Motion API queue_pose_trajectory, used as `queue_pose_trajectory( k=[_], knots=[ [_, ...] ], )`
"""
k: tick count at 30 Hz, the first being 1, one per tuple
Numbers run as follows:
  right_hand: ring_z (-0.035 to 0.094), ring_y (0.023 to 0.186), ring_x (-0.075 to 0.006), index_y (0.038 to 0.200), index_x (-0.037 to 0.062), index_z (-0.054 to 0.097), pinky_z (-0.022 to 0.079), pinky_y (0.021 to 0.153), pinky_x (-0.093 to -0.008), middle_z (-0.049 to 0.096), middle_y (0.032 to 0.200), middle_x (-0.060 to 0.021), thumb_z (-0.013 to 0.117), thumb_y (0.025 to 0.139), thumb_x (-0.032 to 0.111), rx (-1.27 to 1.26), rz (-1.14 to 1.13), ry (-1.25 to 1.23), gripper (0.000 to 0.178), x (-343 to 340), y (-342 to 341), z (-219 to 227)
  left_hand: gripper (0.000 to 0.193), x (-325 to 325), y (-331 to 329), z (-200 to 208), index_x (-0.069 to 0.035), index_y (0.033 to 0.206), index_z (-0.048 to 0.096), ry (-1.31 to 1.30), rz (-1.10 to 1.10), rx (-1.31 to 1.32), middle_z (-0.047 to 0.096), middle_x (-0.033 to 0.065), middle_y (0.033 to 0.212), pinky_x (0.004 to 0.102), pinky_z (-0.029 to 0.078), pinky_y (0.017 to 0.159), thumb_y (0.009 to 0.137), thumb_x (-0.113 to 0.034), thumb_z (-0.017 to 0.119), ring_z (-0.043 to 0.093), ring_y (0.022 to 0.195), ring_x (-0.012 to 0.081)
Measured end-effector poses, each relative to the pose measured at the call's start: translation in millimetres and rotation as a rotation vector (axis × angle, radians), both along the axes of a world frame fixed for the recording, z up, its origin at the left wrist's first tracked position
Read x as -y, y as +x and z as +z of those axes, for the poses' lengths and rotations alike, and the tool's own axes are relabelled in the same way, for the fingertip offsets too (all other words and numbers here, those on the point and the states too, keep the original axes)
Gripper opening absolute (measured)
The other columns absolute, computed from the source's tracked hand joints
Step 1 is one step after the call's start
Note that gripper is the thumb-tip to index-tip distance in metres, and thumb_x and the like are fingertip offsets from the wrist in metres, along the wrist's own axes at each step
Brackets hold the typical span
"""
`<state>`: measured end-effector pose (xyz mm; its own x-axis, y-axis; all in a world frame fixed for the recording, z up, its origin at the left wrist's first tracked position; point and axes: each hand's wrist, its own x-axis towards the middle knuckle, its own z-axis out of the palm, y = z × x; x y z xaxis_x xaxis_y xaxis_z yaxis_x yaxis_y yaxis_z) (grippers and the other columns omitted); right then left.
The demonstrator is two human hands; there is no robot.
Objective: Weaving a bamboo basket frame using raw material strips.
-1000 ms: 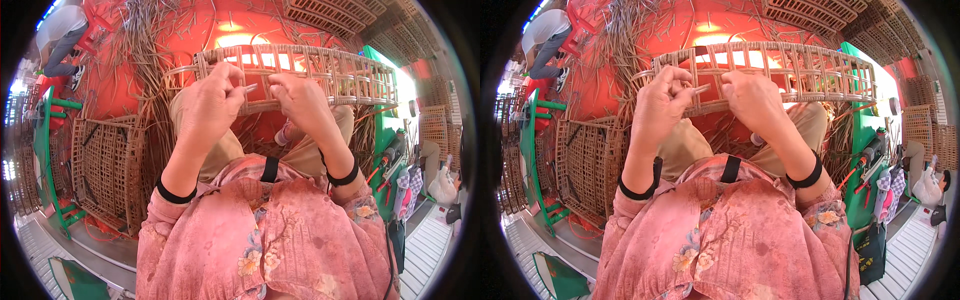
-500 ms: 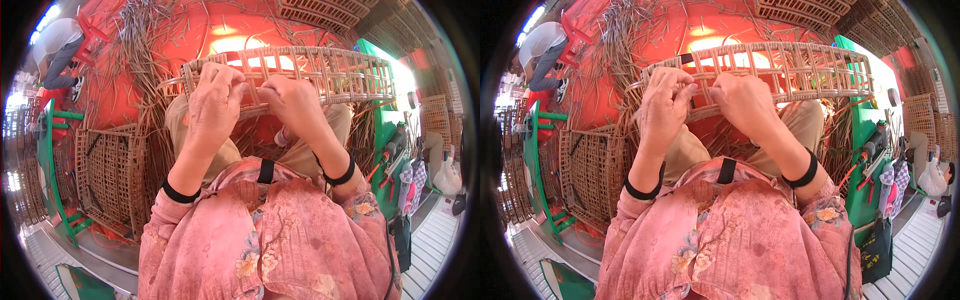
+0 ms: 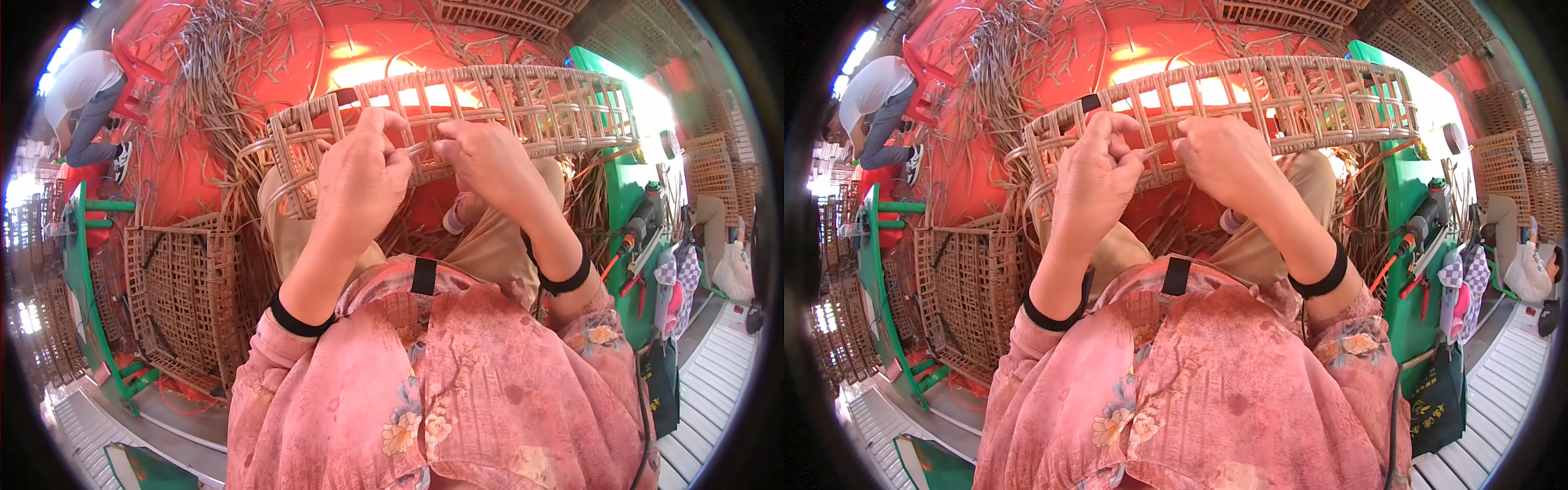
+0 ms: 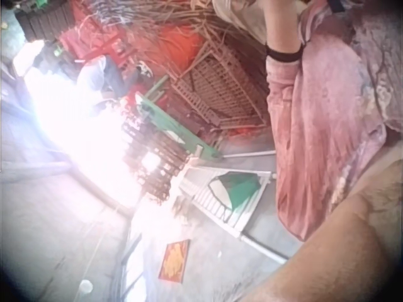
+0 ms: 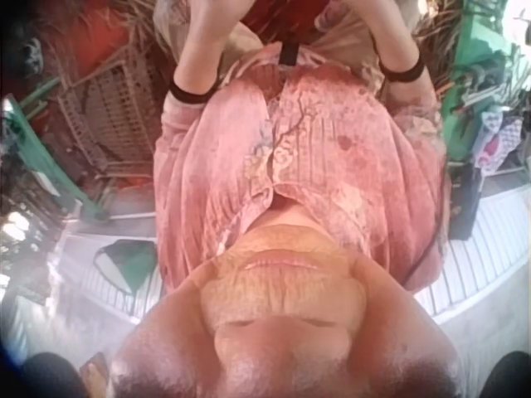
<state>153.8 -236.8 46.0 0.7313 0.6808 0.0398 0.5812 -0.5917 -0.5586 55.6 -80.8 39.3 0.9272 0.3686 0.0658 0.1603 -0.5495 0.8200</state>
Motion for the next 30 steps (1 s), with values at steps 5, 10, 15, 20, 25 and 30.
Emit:
queue_pose_trajectory(
  k=[5,10,15,20,25,30],
  knots=[
    [0.065,0.076,-0.0408,0.087,0.0022,0.069,0.051,0.066,-0.0504,0.066,0.077,-0.0227,0.057,0.089,0.023,-0.039,0.149,-0.076,0.024,0,21,-6,0.023,5,8,-12,-0.005,0.106,0.059,-0.004,-0.006,0.068,0.061,0.0055,0.074,0.0288,0.048,0.064,0.086,-0.004,0.068,0.056,0.066,0.0117],
    [0.066,0.068,-0.0354,0.084,0.0050,0.070,0.051,0.063,-0.0448,0.067,0.071,-0.0160,0.062,0.088,0.024,-0.068,-0.031,0.183,0.022,12,10,-14,0.019,13,12,-13,-0.004,0.104,0.060,0.012,-0.030,0.109,0.063,0.0081,0.079,0.0315,0.050,0.067,0.087,-0.006,0.069,0.059,0.068,0.0150],
    [0.064,0.061,-0.0315,0.085,0.0047,0.069,0.050,0.059,-0.0400,0.065,0.069,-0.0143,0.065,0.088,0.018,0.099,-0.133,0.235,0.015,41,0,17,0.022,20,27,-14,-0.004,0.110,0.064,0.146,-0.123,0.402,0.064,0.0082,0.088,0.0284,0.050,0.067,0.090,-0.008,0.070,0.059,0.069,0.0113],
    [0.064,0.062,-0.0313,0.091,0.0037,0.070,0.050,0.059,-0.0381,0.065,0.070,-0.0162,0.065,0.092,0.019,-0.158,-0.252,0.318,0.016,67,9,21,0.021,42,39,-15,-0.003,0.111,0.064,-0.325,-0.218,0.222,0.061,0.0014,0.079,0.0250,0.048,0.065,0.091,-0.007,0.067,0.057,0.068,0.0069],
    [0.066,0.074,-0.0385,0.099,0.0055,0.072,0.051,0.067,-0.0455,0.069,0.082,-0.0212,0.060,0.093,0.022,0.050,-0.205,0.206,0.022,68,24,-8,0.019,48,34,-4,-0.002,0.107,0.061,-0.112,-0.060,0.114,0.063,0.0005,0.075,0.0248,0.047,0.064,0.090,-0.008,0.065,0.057,0.068,0.0081],
    [0.065,0.080,-0.0434,0.087,0.0011,0.068,0.051,0.072,-0.0504,0.067,0.084,-0.0239,0.055,0.089,0.020,0.100,-0.039,-0.031,0.023,59,30,1,0.017,55,46,-13,-0.003,0.104,0.059,0.071,-0.078,0.134,0.065,0.0076,0.074,0.0299,0.048,0.064,0.087,-0.004,0.063,0.060,0.066,0.0138]
  ],
)
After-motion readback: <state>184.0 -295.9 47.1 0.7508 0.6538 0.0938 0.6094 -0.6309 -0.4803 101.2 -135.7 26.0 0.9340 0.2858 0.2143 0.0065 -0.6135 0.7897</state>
